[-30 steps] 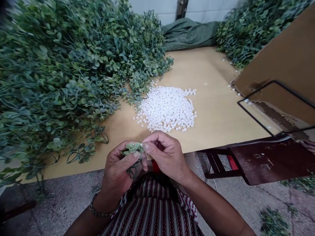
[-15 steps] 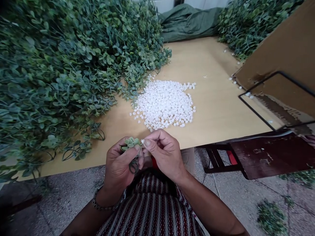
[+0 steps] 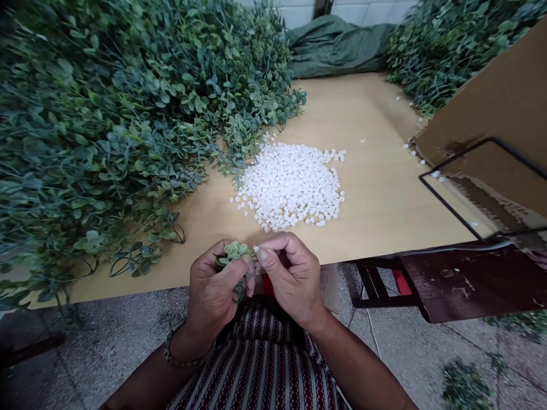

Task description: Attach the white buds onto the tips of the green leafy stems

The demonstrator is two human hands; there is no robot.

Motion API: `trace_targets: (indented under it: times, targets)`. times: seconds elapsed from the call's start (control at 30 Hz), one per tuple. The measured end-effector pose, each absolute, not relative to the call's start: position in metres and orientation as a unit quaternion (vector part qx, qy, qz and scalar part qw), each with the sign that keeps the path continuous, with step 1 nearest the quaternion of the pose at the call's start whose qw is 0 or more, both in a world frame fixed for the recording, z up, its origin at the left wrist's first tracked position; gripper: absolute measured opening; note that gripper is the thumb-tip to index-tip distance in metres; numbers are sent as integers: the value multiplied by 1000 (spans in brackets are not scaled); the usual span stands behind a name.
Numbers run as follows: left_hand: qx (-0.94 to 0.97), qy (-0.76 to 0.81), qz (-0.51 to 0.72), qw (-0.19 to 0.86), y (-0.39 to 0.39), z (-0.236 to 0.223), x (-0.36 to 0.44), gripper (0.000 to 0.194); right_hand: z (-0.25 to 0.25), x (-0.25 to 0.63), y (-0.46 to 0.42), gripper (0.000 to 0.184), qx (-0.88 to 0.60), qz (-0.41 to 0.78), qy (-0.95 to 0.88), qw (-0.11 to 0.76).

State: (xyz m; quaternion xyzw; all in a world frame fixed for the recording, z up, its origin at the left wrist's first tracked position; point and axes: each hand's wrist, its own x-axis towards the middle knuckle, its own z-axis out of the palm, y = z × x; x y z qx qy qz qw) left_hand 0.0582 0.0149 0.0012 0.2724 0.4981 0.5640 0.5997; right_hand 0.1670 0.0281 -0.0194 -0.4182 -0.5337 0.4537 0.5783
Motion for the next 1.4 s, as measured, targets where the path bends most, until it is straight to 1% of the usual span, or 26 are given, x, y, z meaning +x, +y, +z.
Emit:
trace_targets:
  times: [0.23,0.43,0.67,0.97,1.17,1.27,1.4]
  targets:
    - [280,499,565,594,15,-2,59,15,-30,172,27,2,-418,433,-546,583]
    - [282,508,557,593,14,-2,59,15,-28,168,26,5,-405,424,-533,610]
    - [291,512,552,590,14,-4,59,14,-27,167,25,6,-396,409,-545,616]
    - [311,510,557,577,14,-5,59,14,-36,174,26,15,-406,310,-615,601]
    - [316,499,560,581,14,-8,59,13,-39,174,27,25,-369,235,-662,608]
    - [307,495,561,588,14,-9,59,12,-42,172,26,29,-363,213,-665,617]
    - [305,498,558,589,14,-9,60,11,-47,168,25,28,-372,208,-653,626]
